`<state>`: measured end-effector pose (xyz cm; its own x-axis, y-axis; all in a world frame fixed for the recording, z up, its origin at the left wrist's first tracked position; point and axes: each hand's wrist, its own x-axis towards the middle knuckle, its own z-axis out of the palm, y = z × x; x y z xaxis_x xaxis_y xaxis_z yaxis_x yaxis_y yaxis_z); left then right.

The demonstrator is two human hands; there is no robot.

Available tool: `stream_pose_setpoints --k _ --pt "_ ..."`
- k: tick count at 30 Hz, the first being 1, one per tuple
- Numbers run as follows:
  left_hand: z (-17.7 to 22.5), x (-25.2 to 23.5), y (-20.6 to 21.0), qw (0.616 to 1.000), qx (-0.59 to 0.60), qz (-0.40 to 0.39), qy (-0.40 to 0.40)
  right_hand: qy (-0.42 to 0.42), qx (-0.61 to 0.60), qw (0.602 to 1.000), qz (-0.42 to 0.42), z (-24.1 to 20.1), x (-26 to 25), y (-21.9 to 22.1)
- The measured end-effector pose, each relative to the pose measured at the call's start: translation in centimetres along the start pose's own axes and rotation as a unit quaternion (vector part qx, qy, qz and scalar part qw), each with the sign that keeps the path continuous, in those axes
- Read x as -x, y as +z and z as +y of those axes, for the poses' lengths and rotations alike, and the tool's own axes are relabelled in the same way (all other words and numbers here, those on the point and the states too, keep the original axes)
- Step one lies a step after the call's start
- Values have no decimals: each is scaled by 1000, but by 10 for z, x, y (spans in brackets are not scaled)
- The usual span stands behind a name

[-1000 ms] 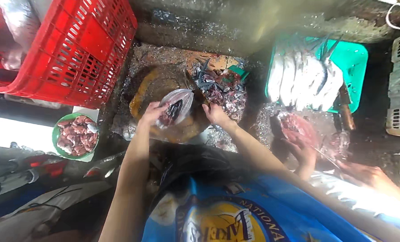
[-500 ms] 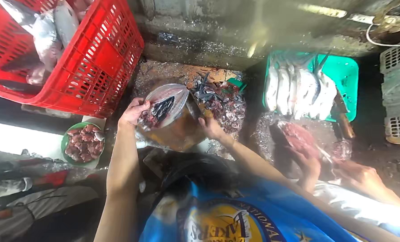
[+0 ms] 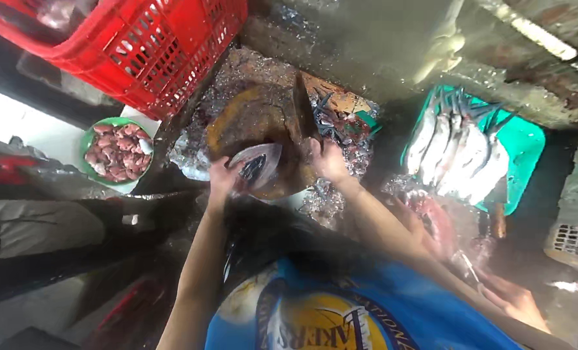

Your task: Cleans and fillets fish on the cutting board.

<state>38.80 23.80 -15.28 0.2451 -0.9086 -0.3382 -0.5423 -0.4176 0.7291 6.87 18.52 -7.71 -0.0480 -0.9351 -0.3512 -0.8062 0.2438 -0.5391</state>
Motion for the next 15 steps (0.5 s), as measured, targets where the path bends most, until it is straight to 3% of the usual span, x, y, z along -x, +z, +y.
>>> stream_pose_setpoints --k 3,5,8,10,12,15 --pt "-2 18 -1 998 1 55 -16 -117 -65 987 84 -40 23 -12" --pt "-2 25 0 996 -13 81 -28 -231 -157 952 128 -61 37 -19" --pt "-5 27 2 994 -21 108 -27 -322 -249 907 109 -82 67 -25" --pt "-5 28 3 994 -17 106 -31 -310 -197 929 53 -54 77 10" --pt "-4 29 2 994 -14 99 -37 -216 30 975 -47 -11 69 62" --pt "0 38 4 993 -21 110 -26 -89 221 946 -218 -22 52 80"
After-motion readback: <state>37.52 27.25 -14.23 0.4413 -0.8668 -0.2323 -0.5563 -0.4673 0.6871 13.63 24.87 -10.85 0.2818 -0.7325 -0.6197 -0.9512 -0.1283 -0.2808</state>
